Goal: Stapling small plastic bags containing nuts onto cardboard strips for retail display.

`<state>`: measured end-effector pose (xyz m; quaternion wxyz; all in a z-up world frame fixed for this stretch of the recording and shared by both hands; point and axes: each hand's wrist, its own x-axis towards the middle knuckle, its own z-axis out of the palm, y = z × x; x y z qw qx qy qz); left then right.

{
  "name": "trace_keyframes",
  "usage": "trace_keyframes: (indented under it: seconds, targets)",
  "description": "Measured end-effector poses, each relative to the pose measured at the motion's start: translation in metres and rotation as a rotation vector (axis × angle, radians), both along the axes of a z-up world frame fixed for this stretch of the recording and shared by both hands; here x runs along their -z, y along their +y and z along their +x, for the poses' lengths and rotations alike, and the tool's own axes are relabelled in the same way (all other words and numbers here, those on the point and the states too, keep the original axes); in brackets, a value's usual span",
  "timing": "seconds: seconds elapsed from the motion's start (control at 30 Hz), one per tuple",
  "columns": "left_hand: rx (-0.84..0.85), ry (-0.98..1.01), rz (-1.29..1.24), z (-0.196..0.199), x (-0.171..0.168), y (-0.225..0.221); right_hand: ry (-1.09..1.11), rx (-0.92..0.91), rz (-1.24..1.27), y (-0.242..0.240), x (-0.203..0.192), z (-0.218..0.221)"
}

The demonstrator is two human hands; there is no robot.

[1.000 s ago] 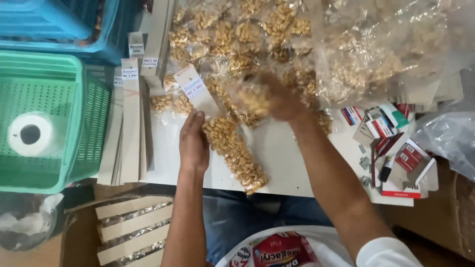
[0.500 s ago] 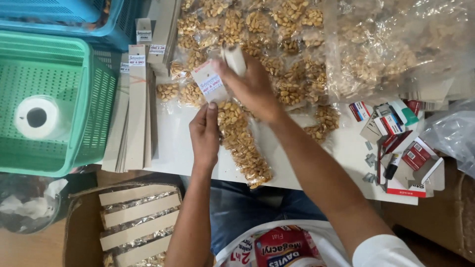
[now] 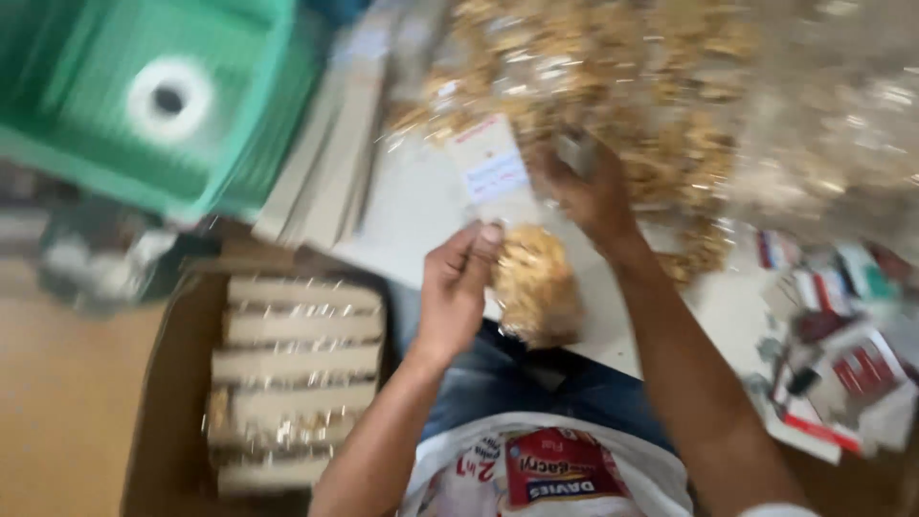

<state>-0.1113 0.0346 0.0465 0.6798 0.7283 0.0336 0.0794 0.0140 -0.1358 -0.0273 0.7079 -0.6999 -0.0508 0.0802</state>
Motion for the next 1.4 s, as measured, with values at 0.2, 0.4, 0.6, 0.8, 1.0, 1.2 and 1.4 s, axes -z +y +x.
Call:
trace_keyframes:
  seconds: [0.2, 0.4, 0.6, 0.8, 1.0, 1.2, 1.4]
  targets:
    - [-0.042, 0.075, -0.450, -0.099, -0.036, 0.061, -0.002, 0.104, -0.283, -0.038, 0.144, -0.045]
    - [-0.416, 0.054, -0.415, -0.208, -0.025, 0.135, -0.152, 0.124, -0.221, -0.047, 0.166, -0.047]
    - [-0.971, 0.227, 0.338, -0.319, 0.018, 0.192, -0.308, 0.044, -0.336, -0.035, 0.135, -0.065]
    - [-0.347, 0.828, 0.303, -0.367, 0.104, 0.213, -0.349, 0.094, -0.158, -0.034, 0.143, -0.071]
    - [-0.563, 0.435, 1.303, -0.305, 0.132, 0.317, -0.955, 0.022, -1.048, -0.013, 0.104, -0.101]
    - [-0.303, 0.644, 1.336, -0.154, 0.131, 0.380, -1.002, 0.059, -1.267, -0.004, 0.099, -0.100]
    - [-0.372, 0.659, 1.232, -0.115, 0.204, 0.446, -1.029, -0.021, -1.247, -0.001, 0.119, -0.094]
